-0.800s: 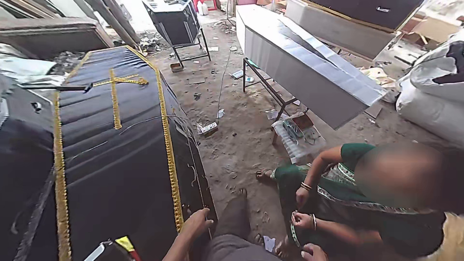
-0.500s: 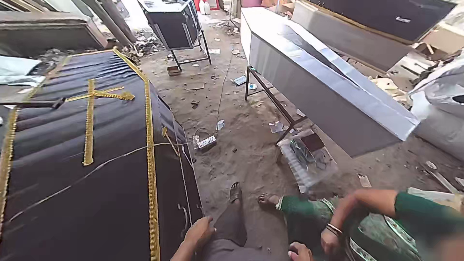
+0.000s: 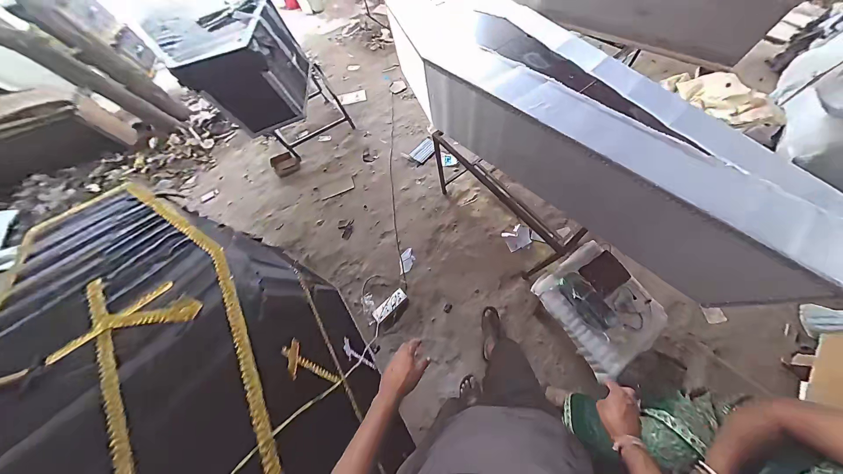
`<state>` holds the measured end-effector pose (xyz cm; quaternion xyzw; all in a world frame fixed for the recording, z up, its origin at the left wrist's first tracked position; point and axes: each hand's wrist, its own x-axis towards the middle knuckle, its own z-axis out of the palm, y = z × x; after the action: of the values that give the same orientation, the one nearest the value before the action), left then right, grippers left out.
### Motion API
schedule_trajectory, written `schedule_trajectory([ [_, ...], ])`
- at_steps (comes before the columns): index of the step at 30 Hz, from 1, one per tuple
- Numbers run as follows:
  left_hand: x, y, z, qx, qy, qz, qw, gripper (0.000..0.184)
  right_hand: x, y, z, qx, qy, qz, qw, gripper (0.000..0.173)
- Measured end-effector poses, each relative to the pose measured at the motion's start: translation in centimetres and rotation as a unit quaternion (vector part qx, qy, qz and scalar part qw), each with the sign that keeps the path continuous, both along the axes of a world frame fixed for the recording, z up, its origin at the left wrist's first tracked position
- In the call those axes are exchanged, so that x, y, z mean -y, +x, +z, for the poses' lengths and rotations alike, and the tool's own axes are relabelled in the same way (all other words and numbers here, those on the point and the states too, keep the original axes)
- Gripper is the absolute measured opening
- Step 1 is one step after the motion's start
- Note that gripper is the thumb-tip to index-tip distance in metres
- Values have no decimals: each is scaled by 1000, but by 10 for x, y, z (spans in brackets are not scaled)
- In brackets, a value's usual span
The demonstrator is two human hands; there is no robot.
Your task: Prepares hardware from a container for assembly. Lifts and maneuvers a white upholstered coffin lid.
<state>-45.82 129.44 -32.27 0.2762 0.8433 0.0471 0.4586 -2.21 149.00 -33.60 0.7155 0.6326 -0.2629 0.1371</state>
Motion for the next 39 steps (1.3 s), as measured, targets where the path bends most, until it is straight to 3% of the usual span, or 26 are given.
schedule_trajectory([
  [3,-37,-15,-19,13,-17,-9,1000,67,-59,-37,-25,-22,-7,-58,998,33],
  [8,-108,-63,-34,25,-27,45,998,66,-196,-170,-49,-185,-49,-4,982,26],
  [12,-166,-125,-28,19,29,108,994,58,-283,-301,17,-247,-37,124,960,34],
  [15,-224,-173,-18,37,109,178,977,48,-327,-374,61,-342,-42,102,933,33],
  [17,-270,-208,-18,108,154,253,949,43,-349,-413,74,-390,-24,100,915,40],
  [20,-348,-249,-19,265,184,385,864,40,-377,-447,77,-304,100,213,923,40],
  [23,-435,-287,-16,350,176,411,823,57,-402,-474,75,-245,181,252,918,34],
  [26,-524,-312,8,379,175,398,817,74,-436,-489,87,-237,233,240,912,32],
  [30,-618,-320,51,405,207,343,822,71,-504,-500,122,-246,324,179,896,29],
  [33,-661,-309,62,429,211,288,830,72,-574,-508,141,-258,402,154,865,29],
  [36,-698,-295,65,447,191,303,820,76,-665,-512,158,-217,462,186,840,34],
  [39,-712,-283,67,424,175,297,838,88,-769,-508,167,-177,416,171,875,41],
])
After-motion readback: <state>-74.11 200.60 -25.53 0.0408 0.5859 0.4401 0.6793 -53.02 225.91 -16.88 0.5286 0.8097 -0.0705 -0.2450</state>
